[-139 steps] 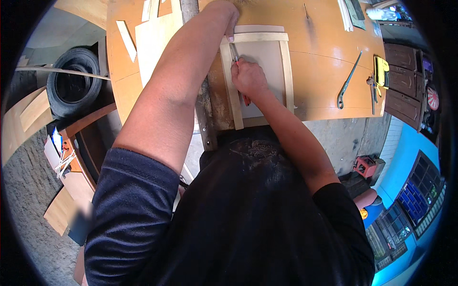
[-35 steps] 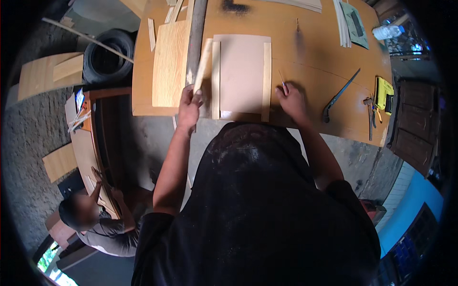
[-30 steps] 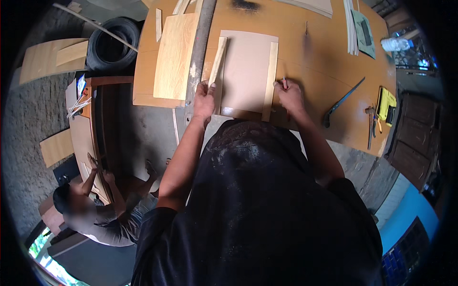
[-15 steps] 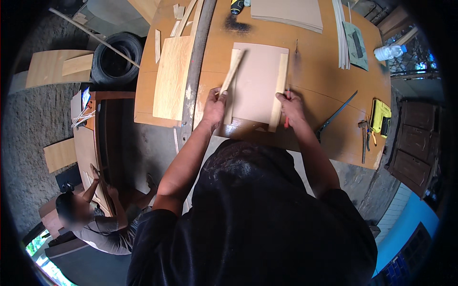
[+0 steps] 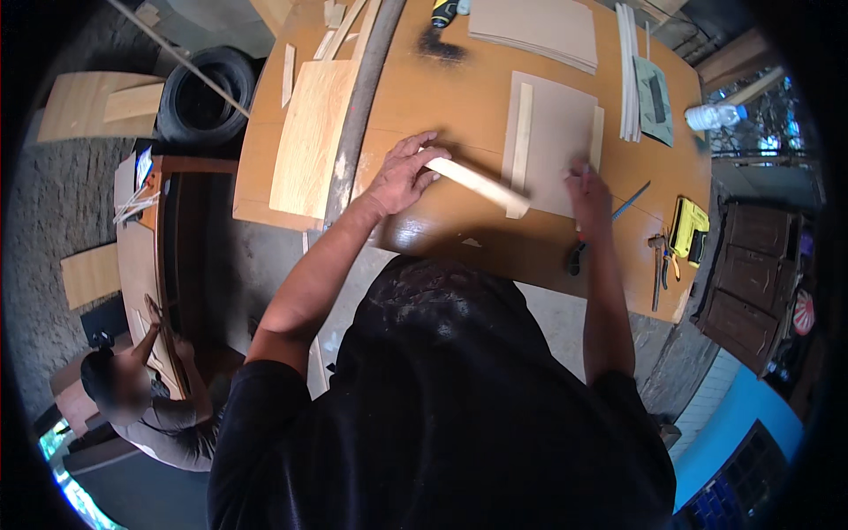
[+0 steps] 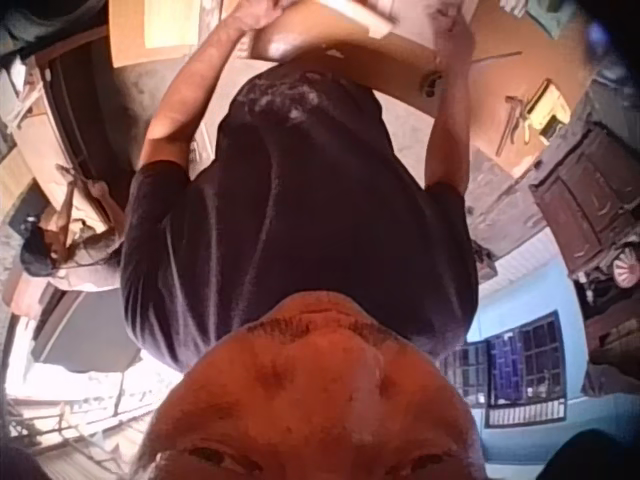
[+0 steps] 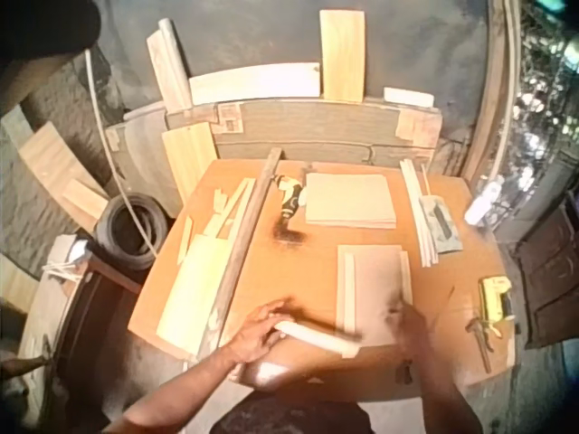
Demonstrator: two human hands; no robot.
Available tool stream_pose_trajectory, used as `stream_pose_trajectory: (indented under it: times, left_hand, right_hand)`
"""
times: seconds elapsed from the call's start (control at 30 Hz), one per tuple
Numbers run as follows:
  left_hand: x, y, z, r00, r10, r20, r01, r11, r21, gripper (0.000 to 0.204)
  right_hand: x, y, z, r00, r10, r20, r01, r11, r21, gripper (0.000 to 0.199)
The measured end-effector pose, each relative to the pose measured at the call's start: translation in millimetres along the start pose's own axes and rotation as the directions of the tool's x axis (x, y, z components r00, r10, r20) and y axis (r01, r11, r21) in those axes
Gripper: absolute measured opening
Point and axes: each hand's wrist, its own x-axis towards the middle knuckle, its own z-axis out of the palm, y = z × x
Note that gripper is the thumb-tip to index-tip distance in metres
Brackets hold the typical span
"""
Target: Assembling a small wooden frame by marking, fitting, and trimming wood pieces on a workbench.
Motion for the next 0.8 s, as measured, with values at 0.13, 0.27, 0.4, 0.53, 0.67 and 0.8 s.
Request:
stream_pose_trajectory:
  times: [0.13, 0.27, 0.4, 0.53, 0.67, 0.8]
  left_hand:
    - [-17.4, -31.3, -15.5, 0.992, 0.006, 0.126, -0.033, 0.977, 0.209, 0.046]
    - [-25.0, -30.4, -30.0, 0.997, -0.056, 0.060, 0.034, 0.950, 0.311, 0.054]
    - [-52.9, -45.2, -47.1, 0.927, -0.127, -0.353, 0.185, 0.973, 0.135, 0.049]
    - [-108.3, -58.8, -64.1, 0.743, -0.296, -0.600, 0.333, 0.941, -0.052, 0.041]
    - [-158.7, -81.8, -70.8, 0.678, -0.403, -0.615, 0.464, 0.883, -0.067, 0.039]
    - [-177.5, -95.4, -74.7, 0.665, -0.394, -0.634, 0.487, 0.873, -0.032, 0.038]
  right_hand:
    - [-50.5, -67.8, 50.4, 0.867, -0.292, 0.403, 0.327, 0.945, -0.018, 0.047]
    - [-65.4, -79.7, 102.2, 0.850, -0.244, 0.468, 0.363, 0.913, -0.183, 0.051]
    - [-68.7, -89.3, 122.4, 0.885, -0.061, 0.462, 0.279, 0.863, -0.422, 0.053]
    - [-75.3, -78.1, 128.9, 0.900, -0.017, 0.436, 0.258, 0.828, -0.498, 0.052]
    - [-78.6, -79.2, 130.1, 0.915, -0.013, 0.403, 0.245, 0.811, -0.532, 0.048]
    - [-79.2, -90.9, 131.3, 0.924, 0.020, 0.382, 0.201, 0.824, -0.530, 0.044]
